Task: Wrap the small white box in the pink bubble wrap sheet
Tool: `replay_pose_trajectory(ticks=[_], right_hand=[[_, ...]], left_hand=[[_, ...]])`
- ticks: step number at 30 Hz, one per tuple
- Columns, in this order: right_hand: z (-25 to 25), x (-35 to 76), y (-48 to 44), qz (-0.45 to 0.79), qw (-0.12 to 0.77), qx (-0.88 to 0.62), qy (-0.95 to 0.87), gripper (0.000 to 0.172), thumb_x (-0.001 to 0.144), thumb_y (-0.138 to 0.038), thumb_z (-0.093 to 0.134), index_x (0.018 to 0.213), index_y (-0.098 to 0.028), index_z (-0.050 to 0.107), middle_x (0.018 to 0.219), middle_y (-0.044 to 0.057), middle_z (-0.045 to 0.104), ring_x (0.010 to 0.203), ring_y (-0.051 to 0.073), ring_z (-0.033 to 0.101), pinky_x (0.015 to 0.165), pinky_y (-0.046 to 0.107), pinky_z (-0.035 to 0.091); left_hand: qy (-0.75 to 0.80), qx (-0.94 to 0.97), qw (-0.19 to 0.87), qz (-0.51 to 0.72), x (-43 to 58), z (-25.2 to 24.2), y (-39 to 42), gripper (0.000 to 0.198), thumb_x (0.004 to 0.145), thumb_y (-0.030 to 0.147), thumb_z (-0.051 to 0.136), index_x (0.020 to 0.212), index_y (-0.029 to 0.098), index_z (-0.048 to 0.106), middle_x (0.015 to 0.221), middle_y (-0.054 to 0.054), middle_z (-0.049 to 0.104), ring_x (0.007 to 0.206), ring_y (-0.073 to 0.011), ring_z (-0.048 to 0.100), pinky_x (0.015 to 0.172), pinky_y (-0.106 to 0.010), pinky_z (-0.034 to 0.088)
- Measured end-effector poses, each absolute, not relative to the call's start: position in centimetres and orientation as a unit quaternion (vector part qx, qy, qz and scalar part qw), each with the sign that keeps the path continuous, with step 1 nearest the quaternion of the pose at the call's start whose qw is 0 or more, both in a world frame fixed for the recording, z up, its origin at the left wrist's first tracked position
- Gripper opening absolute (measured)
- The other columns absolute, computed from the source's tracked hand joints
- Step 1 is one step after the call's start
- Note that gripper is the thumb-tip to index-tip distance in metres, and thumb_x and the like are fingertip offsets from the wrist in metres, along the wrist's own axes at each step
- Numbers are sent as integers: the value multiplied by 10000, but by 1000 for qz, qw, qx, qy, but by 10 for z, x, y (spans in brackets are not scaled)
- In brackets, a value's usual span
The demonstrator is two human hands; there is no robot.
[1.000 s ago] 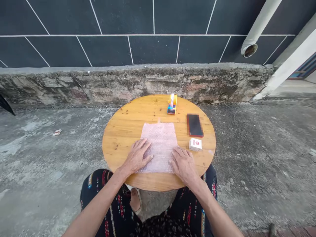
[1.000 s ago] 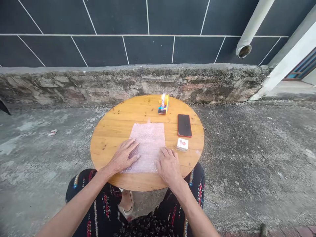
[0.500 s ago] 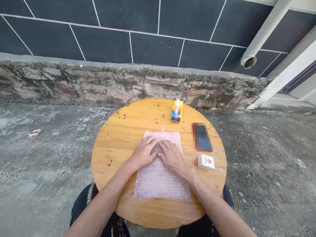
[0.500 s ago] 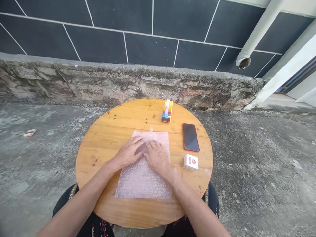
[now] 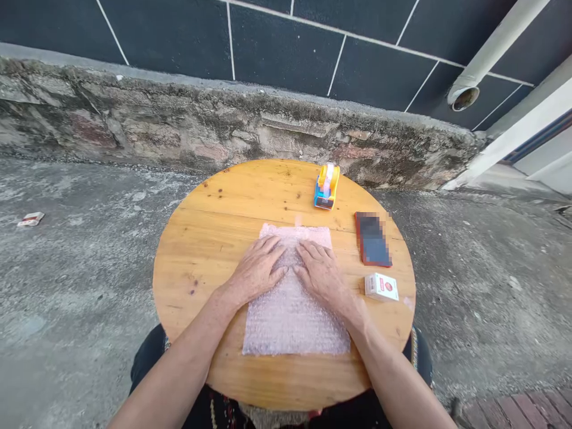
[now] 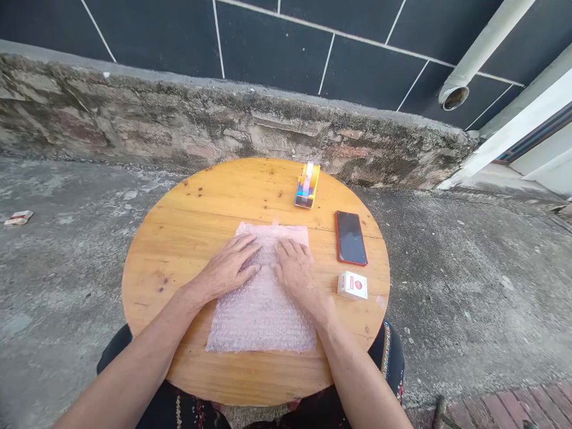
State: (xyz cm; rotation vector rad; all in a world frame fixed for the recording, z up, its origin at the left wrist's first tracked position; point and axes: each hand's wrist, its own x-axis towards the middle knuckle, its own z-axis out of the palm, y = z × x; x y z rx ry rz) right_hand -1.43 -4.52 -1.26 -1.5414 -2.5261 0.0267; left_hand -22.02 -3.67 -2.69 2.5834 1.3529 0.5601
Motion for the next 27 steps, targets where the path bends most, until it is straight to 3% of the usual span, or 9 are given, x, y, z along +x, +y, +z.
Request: replay_pose_trajectory(ticks=[5,11,17,22,27], right_hand=[[-6,-6,-50,11,77,-608,-790,440,927,-223,426,1343,-99,493,1434,163,459,1289,297,430,1042,466,349],[-5,-9,-82,53,71,-496,-864,485,917,-307,472,1382,-172,455,1469,119,419,1348,261,359,1090,460,302],[-7,10,-109,-2,50,-609,-792,445,917,-258,438,1334,-117,504,1420,152,478,1294,313,427,1028,495,366],[-8,-4,-129,31,49,-524,-850,468,912,-307,482,1351,-145,494,1465,109,437,1333,276,390,1073,447,343],[-11,13,-137,2,82,-591,-802,379,919,-300,466,1249,-154,584,1348,127,559,1233,287,497,1004,471,386]], left_hand=[[446,866,91,209,-221,-30,-35,412,880,343,516,1253,171,546,1403,-136,459,1315,-308,391,1097,-490,346],[446,867,76,211,-221,-32,-35,410,887,356,512,1253,172,540,1407,-129,452,1307,-295,399,1097,-475,343],[440,868,83,212,-222,-34,-34,423,867,343,534,1255,173,545,1410,-122,451,1310,-297,395,1099,-469,340],[447,867,78,206,-223,-33,-33,436,869,359,530,1260,169,548,1416,-132,451,1316,-305,390,1088,-489,346],[440,867,88,215,-223,-35,-33,432,866,361,536,1258,180,555,1409,-118,464,1312,-296,398,1098,-478,340]])
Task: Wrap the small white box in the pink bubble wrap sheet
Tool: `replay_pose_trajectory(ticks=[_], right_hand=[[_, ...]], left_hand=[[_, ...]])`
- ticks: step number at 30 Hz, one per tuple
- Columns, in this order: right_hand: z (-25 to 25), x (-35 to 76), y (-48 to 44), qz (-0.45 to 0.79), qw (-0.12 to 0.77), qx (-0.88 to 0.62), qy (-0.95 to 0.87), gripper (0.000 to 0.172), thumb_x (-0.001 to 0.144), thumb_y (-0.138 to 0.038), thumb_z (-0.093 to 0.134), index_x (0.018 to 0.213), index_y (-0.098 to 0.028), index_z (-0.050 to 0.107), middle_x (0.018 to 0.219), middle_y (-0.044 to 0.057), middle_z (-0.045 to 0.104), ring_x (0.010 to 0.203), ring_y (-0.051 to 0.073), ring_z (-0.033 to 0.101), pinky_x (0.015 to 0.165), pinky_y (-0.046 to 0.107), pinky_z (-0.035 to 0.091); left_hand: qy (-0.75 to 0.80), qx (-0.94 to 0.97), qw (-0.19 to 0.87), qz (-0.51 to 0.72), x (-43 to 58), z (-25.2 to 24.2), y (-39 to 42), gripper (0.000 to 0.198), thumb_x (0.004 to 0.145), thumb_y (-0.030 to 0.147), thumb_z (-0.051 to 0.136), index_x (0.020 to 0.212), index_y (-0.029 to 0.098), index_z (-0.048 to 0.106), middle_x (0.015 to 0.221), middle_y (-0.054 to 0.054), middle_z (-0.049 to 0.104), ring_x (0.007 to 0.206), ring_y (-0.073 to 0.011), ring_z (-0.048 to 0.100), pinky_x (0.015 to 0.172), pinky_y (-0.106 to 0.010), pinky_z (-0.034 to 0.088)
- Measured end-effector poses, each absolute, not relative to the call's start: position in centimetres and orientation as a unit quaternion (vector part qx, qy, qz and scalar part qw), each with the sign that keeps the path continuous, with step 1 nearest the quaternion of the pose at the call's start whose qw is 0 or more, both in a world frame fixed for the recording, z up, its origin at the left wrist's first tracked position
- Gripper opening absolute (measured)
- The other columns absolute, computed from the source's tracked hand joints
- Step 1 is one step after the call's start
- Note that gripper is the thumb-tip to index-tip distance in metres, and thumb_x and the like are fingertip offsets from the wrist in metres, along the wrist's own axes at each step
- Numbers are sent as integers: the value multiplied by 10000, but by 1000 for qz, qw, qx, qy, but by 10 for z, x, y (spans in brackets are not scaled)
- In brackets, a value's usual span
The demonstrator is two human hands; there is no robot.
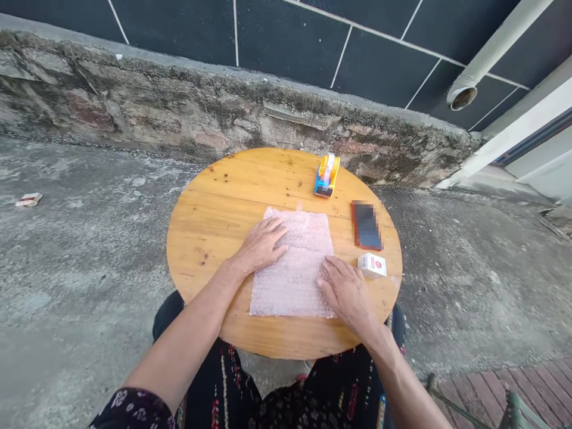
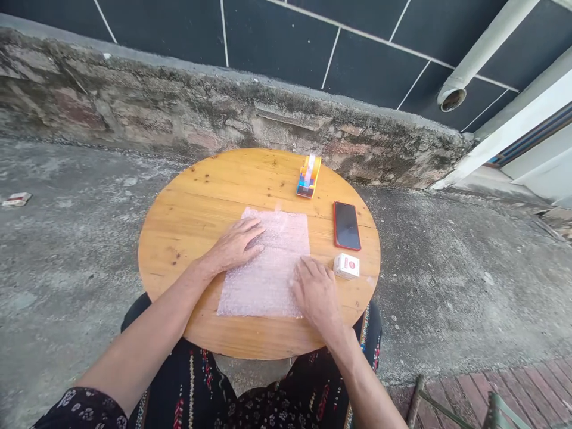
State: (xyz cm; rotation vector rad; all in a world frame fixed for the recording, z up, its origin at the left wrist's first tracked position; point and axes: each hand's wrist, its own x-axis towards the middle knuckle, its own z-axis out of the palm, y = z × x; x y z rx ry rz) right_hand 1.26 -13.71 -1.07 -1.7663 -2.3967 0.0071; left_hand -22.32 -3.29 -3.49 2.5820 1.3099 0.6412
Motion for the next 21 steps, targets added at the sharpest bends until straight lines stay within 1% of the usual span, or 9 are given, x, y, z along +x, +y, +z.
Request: replay_pose_trajectory(ticks=[2,4,6,10,13,16,21], right_hand=[[-9,19,-140,-10,101,-605,-790,345,925,-294,453,1194,-155,619,1301,130,593,1187,290,529,975,467,404],[-7,17,-141,-14,121,-602,-789,346,925,-286,448,1200,-155,614,1314,128,581,1185,289,525,966,453,413],[-8,8,-140,-11,134,-594,-794,380,923,-276,449,1261,-151,569,1367,123,538,1232,287,485,983,444,404],[-14,-11,-133,3,124,-576,-808,451,921,-282,459,1345,-129,487,1437,119,467,1316,287,404,1046,444,358],[-21,-15,-130,12,132,-577,-806,447,934,-301,448,1342,-123,487,1433,123,471,1322,282,398,1069,438,335],[-27,-13,-129,21,140,-582,-801,461,942,-311,446,1353,-104,475,1435,130,467,1328,283,388,1085,440,314],[-26,-8,-131,38,149,-577,-802,488,947,-315,441,1370,-72,454,1456,136,439,1347,282,362,1109,423,288]], left_hand=[[441,868,87,212,-224,-36,-31,435,859,360,545,1254,179,561,1407,-120,466,1308,-300,403,1095,-481,344],[444,866,86,214,-225,-35,-30,444,852,367,554,1248,167,568,1410,-133,459,1311,-313,400,1091,-489,350],[442,862,87,233,-225,-30,-32,441,860,380,546,1238,155,576,1420,-139,449,1320,-312,394,1095,-485,348],[419,860,90,275,-220,-10,-54,425,891,356,509,1267,165,555,1435,-116,445,1335,-271,388,1116,-457,333],[381,895,98,210,-214,-3,-86,415,858,346,560,1252,218,571,1428,-90,459,1326,-286,398,1097,-482,352],[373,908,113,151,-215,-10,-116,412,834,333,596,1231,224,590,1431,-98,453,1326,-295,394,1090,-471,368],[434,885,102,132,-244,-32,-139,467,887,352,536,1333,218,517,1492,-83,388,1373,-294,325,1135,-479,316]])
